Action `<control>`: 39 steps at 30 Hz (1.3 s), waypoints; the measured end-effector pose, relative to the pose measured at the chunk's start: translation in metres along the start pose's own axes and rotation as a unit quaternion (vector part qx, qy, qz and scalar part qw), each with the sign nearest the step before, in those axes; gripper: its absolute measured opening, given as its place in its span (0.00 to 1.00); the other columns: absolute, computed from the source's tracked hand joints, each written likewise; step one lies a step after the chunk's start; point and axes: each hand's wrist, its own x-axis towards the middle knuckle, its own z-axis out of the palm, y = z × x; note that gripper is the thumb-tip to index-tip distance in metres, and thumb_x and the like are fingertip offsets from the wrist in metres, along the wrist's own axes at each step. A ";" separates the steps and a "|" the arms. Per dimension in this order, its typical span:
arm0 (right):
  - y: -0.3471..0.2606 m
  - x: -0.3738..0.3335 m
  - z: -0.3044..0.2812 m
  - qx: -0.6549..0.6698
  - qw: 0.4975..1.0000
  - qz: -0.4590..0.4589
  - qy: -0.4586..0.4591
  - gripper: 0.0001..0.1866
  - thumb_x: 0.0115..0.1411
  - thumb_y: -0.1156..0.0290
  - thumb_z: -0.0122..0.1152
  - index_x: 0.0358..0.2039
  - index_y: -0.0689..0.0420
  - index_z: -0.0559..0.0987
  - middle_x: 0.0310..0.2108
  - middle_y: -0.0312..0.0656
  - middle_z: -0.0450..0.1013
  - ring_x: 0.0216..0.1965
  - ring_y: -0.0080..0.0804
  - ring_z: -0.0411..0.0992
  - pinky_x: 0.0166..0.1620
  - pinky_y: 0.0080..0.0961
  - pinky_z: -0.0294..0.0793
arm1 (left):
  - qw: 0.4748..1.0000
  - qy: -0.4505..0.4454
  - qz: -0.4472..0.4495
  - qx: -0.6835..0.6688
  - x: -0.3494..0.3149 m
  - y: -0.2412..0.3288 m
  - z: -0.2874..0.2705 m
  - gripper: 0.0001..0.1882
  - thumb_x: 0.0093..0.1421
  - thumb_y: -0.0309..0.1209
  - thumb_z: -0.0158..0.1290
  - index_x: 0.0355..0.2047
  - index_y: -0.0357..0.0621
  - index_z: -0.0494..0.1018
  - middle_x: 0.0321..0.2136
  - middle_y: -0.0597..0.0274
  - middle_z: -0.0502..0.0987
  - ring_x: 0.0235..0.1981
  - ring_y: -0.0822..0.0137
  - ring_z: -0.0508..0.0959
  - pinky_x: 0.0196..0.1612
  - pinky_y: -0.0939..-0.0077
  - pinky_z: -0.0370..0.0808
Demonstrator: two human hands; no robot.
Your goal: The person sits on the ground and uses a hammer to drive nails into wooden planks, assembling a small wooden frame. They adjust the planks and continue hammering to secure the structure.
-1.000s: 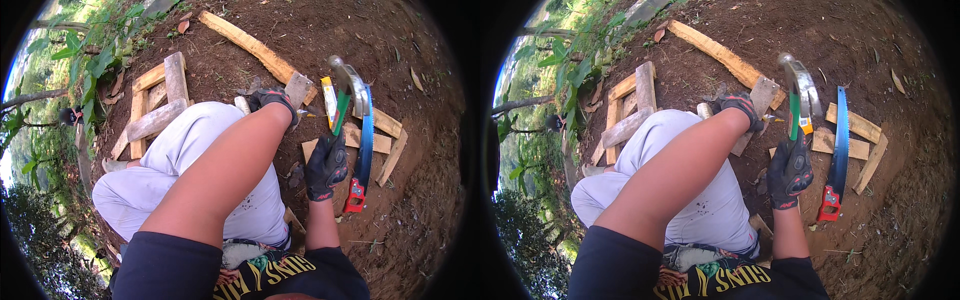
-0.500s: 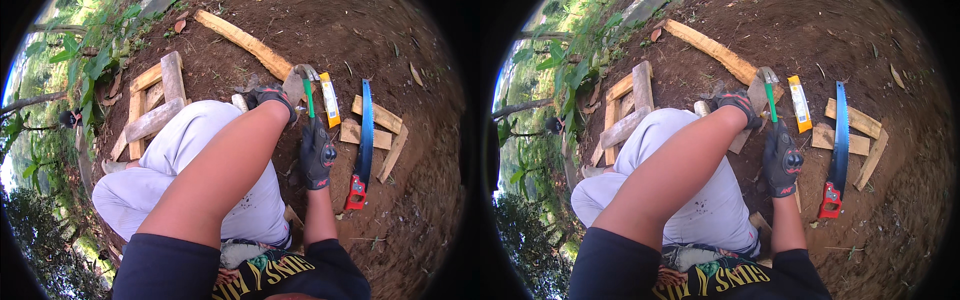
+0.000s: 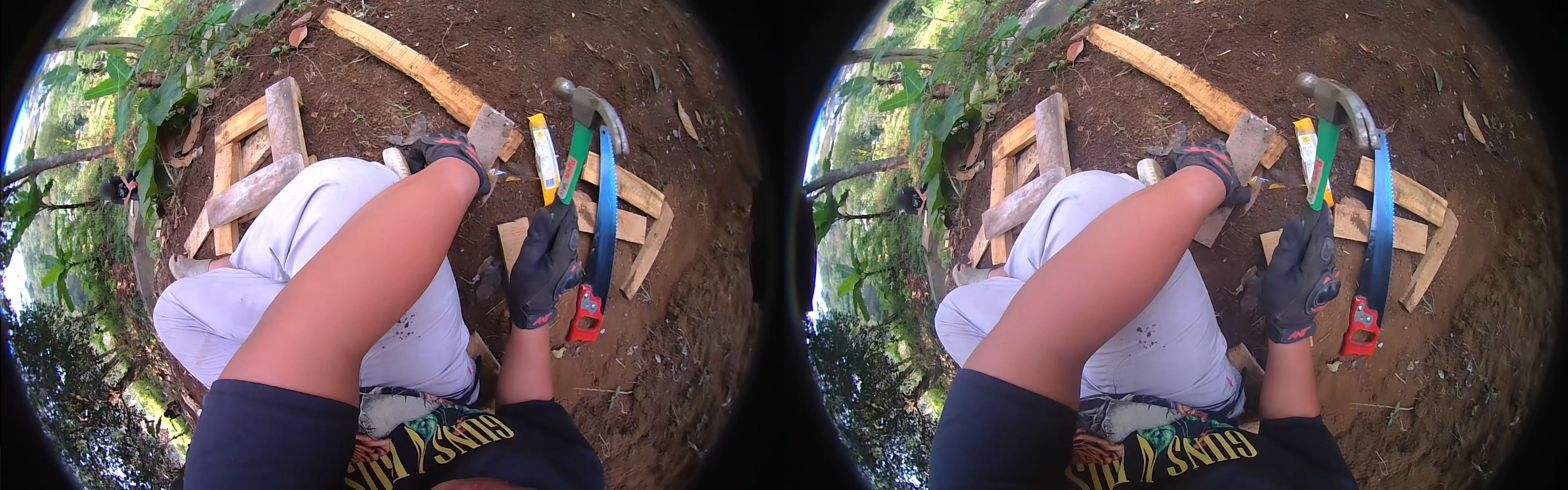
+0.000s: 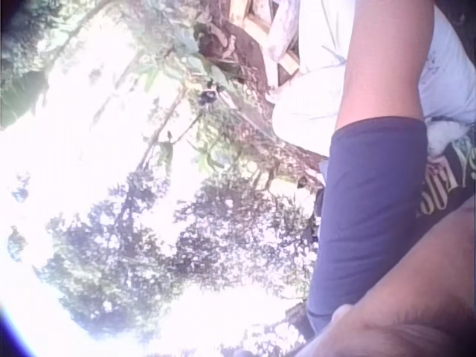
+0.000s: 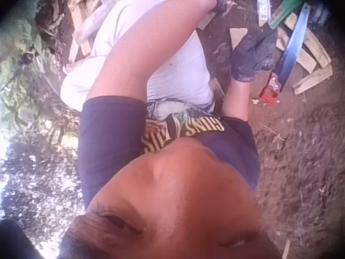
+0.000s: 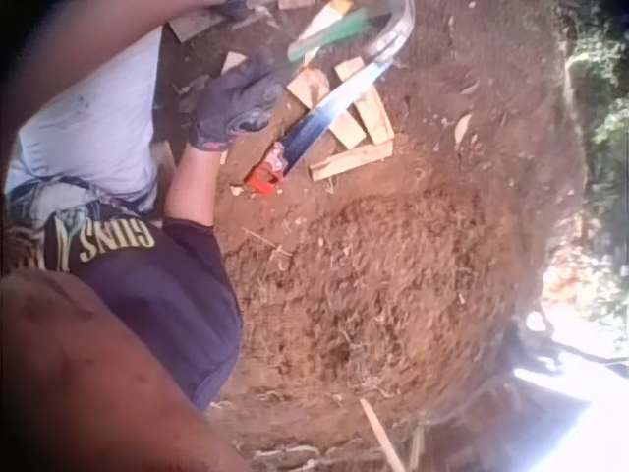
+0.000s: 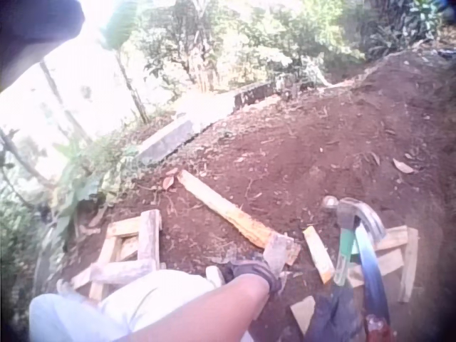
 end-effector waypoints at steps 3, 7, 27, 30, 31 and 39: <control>0.000 0.002 -0.003 -0.007 1.000 -0.011 0.018 0.17 0.74 0.71 0.57 0.58 0.66 0.78 0.48 0.54 0.81 0.45 0.50 0.82 0.45 0.42 0.79 | 1.000 -0.004 -0.006 -0.001 -0.004 0.001 0.000 0.37 0.53 0.43 0.66 0.63 0.45 0.72 0.59 0.51 0.75 0.66 0.50 0.70 0.70 0.52 0.62; 0.055 -0.003 0.030 -0.089 0.990 -0.030 -0.101 0.16 0.73 0.71 0.57 0.58 0.65 0.78 0.49 0.60 0.80 0.47 0.55 0.81 0.48 0.43 0.79 | 0.999 -0.007 0.041 0.001 0.011 0.023 -0.001 0.38 0.53 0.43 0.66 0.64 0.45 0.71 0.59 0.51 0.74 0.66 0.50 0.70 0.70 0.52 0.62; 0.013 -0.002 0.007 -0.073 0.993 -0.052 0.075 0.23 0.74 0.67 0.59 0.64 0.66 0.73 0.42 0.54 0.81 0.39 0.45 0.81 0.43 0.39 0.79 | 1.000 -0.004 0.007 -0.006 -0.004 0.003 0.001 0.44 0.51 0.45 0.67 0.67 0.44 0.68 0.63 0.50 0.72 0.69 0.49 0.67 0.72 0.53 0.60; 0.040 0.009 0.032 -0.118 0.984 -0.081 -0.102 0.20 0.76 0.68 0.56 0.62 0.66 0.75 0.47 0.55 0.81 0.42 0.44 0.81 0.46 0.35 0.79 | 1.000 0.004 0.013 -0.003 0.000 0.003 -0.003 0.44 0.51 0.45 0.67 0.67 0.44 0.67 0.63 0.50 0.71 0.69 0.49 0.67 0.72 0.53 0.60; 0.042 0.007 0.026 -0.078 0.993 -0.057 -0.061 0.19 0.76 0.69 0.55 0.61 0.66 0.76 0.46 0.54 0.81 0.41 0.43 0.81 0.45 0.35 0.79 | 1.000 0.004 0.014 -0.001 -0.002 0.004 -0.002 0.45 0.51 0.45 0.67 0.67 0.44 0.67 0.63 0.50 0.71 0.69 0.49 0.67 0.72 0.53 0.60; 0.020 0.006 0.005 -0.021 0.998 -0.039 0.047 0.21 0.74 0.67 0.58 0.62 0.65 0.75 0.36 0.48 0.80 0.34 0.41 0.79 0.39 0.37 0.77 | 1.000 -0.003 0.013 0.001 -0.006 0.003 0.000 0.47 0.50 0.46 0.67 0.69 0.44 0.66 0.65 0.50 0.70 0.70 0.48 0.66 0.73 0.53 0.59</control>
